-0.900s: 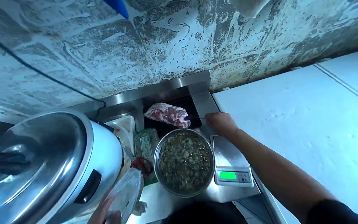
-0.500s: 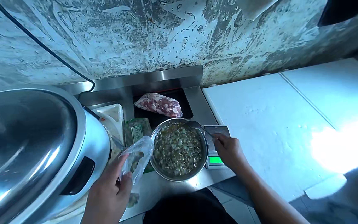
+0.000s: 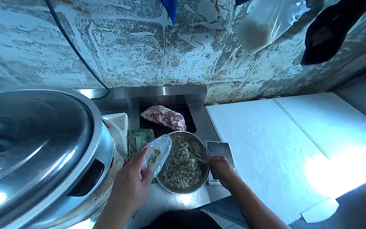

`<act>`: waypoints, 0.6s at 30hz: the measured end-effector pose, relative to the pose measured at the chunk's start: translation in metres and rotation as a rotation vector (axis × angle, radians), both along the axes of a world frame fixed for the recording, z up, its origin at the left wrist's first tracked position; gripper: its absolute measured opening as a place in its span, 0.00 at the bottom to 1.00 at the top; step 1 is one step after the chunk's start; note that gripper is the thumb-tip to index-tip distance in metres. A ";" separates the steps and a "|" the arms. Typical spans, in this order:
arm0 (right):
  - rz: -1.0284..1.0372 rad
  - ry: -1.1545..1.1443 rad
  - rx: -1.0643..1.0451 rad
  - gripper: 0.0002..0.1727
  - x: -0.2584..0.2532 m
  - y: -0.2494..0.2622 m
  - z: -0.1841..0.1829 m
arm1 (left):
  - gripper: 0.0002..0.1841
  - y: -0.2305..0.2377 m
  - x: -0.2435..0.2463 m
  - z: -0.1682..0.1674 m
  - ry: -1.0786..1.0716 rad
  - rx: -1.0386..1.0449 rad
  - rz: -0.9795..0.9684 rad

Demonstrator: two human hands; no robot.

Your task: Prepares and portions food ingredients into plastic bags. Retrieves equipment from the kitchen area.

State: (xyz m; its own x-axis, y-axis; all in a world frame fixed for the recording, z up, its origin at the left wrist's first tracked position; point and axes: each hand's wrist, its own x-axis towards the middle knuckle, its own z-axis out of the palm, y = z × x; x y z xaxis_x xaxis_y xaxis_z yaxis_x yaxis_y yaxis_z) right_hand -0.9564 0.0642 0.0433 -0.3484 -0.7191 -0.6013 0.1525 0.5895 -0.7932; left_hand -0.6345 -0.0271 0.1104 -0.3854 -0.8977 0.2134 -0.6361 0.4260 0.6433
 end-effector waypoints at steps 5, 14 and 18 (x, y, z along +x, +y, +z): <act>-0.078 -0.181 -0.026 0.08 -0.003 0.009 0.003 | 0.29 -0.001 -0.004 0.002 0.012 0.032 0.035; -0.095 -0.167 -0.108 0.10 -0.012 0.020 0.042 | 0.34 -0.011 -0.027 0.016 -0.123 0.214 0.047; -0.057 -0.134 -0.176 0.10 -0.018 0.027 0.077 | 0.35 -0.019 -0.043 0.023 -0.198 0.331 0.005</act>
State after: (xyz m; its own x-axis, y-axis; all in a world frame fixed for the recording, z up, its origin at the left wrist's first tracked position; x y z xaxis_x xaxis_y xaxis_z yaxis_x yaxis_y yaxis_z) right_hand -0.9742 0.0908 0.1199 -0.3168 -0.7982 -0.5123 0.2922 0.4317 -0.8534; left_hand -0.6773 -0.0457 0.1333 -0.3859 -0.9075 -0.1660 -0.7631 0.2129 0.6102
